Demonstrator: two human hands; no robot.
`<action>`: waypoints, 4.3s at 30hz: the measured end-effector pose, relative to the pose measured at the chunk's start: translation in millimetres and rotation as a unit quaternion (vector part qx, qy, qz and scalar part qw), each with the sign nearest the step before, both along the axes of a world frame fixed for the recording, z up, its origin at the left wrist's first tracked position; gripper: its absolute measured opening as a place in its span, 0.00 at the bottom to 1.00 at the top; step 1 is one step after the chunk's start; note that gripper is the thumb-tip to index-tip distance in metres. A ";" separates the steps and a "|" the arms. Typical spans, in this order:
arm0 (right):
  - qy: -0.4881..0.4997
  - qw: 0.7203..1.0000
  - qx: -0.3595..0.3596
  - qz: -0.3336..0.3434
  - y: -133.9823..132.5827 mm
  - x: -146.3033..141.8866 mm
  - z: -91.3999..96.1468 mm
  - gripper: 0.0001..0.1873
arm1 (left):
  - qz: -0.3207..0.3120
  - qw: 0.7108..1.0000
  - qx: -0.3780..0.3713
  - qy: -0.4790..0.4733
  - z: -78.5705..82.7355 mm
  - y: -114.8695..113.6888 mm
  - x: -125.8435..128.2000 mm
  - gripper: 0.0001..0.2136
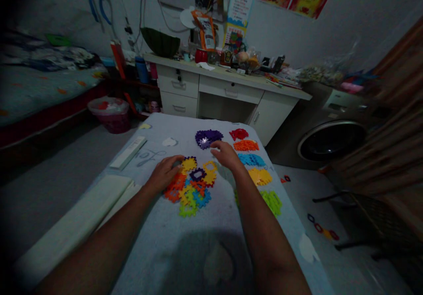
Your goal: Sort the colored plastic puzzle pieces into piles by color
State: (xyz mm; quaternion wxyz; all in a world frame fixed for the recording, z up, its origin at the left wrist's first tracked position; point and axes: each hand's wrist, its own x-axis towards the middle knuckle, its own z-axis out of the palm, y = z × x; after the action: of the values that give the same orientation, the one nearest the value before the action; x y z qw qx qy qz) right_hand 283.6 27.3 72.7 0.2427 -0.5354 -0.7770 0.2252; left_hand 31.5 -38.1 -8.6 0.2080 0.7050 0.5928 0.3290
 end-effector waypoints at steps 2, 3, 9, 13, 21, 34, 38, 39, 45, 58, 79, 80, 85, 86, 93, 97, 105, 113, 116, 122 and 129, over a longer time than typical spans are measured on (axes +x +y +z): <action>-0.065 0.997 -0.009 0.045 -21.8 -21.3 -5.7 0.14 | 0.001 1.000 0.003 -0.006 1.7 -1.0 0.4 0.20; -0.095 0.994 -0.007 0.054 -30.2 -30.7 -9.4 0.14 | 0.003 1.000 0.002 -0.007 2.5 -1.4 0.5 0.20; -0.212 0.975 0.019 0.057 -51.5 -64.9 -27.5 0.21 | -0.004 1.000 0.006 -0.012 4.2 -1.3 0.3 0.21; -0.254 0.966 0.034 0.043 -53.9 -71.7 -28.7 0.19 | -0.007 1.000 0.010 -0.018 2.7 -0.9 0.3 0.21; -0.266 0.961 0.058 0.046 -58.5 -68.8 -24.4 0.14 | -0.007 1.000 0.007 0.000 -0.7 0.1 0.0 0.23; -0.049 0.994 0.076 -0.065 -37.7 38.9 18.3 0.13 | -0.013 0.998 -0.017 0.052 0.1 2.1 -1.3 0.23; -0.079 0.988 0.044 -0.127 -52.3 87.5 16.4 0.12 | -0.012 0.998 -0.019 0.055 0.1 2.2 -1.4 0.23; -0.096 0.985 0.037 -0.135 -56.5 95.5 13.6 0.12 | -0.012 0.998 -0.018 0.054 0.0 2.2 -1.4 0.23; -0.164 0.966 0.007 -0.197 -72.8 109.1 -7.0 0.14 | -0.009 0.999 -0.012 0.049 0.6 1.1 -2.0 0.23; -0.289 0.931 0.019 -0.221 -82.5 103.9 -5.3 0.15 | -0.011 0.999 -0.009 0.053 -0.1 3.1 -3.1 0.23; -0.270 0.960 -0.071 -0.008 -162.2 84.1 -2.6 0.15 | -0.015 0.999 -0.010 0.050 0.2 2.6 -3.5 0.23; -0.271 0.960 -0.073 -0.004 -161.8 85.3 -2.8 0.15 | -0.013 0.999 -0.009 0.047 0.9 2.3 -3.3 0.23; -0.264 0.962 -0.063 0.005 -151.5 78.6 3.9 0.15 | -0.010 0.999 -0.017 0.045 3.4 1.0 -2.1 0.23; -0.261 0.964 -0.057 0.002 -147.4 73.1 6.7 0.16 | -0.011 0.999 -0.018 0.047 3.2 1.2 -2.1 0.23; -0.264 0.964 -0.032 0.005 -110.0 7.6 7.1 0.16 | -0.021 0.998 -0.012 0.052 -1.2 4.3 -4.2 0.23; -0.260 0.965 -0.015 0.002 -101.2 -11.7 -15.1 0.16 | -0.019 0.998 -0.013 0.053 -0.7 3.7 -3.5 0.23; -0.203 0.979 0.020 -0.011 -100.9 -6.5 -34.7 0.20 | -0.013 0.999 -0.015 0.049 2.0 1.5 -2.1 0.22; -0.175 0.978 0.043 -0.107 -93.6 47.6 -18.7 0.17 | -0.016 0.998 -0.014 0.055 -0.6 4.3 -3.5 0.22; -0.167 0.967 0.048 -0.185 -92.5 82.1 -12.4 0.17 | -0.015 0.999 -0.007 0.051 -1.2 4.5 -3.7 0.22; -0.164 0.965 0.050 -0.200 -92.0 114.0 -19.5 0.17 | -0.007 0.998 -0.015 0.060 0.3 3.0 -3.2 0.22; -0.207 0.965 0.028 -0.160 -89.6 108.9 -31.8 0.18 | -0.004 0.998 -0.016 0.065 0.1 3.2 -2.9 0.23</action>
State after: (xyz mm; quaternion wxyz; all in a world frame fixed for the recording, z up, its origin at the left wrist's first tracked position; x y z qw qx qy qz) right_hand 392.6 -62.3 40.9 0.1246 -0.6809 -0.7202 0.0459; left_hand 28.7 -34.9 -8.5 0.1814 0.7241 0.6073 0.2719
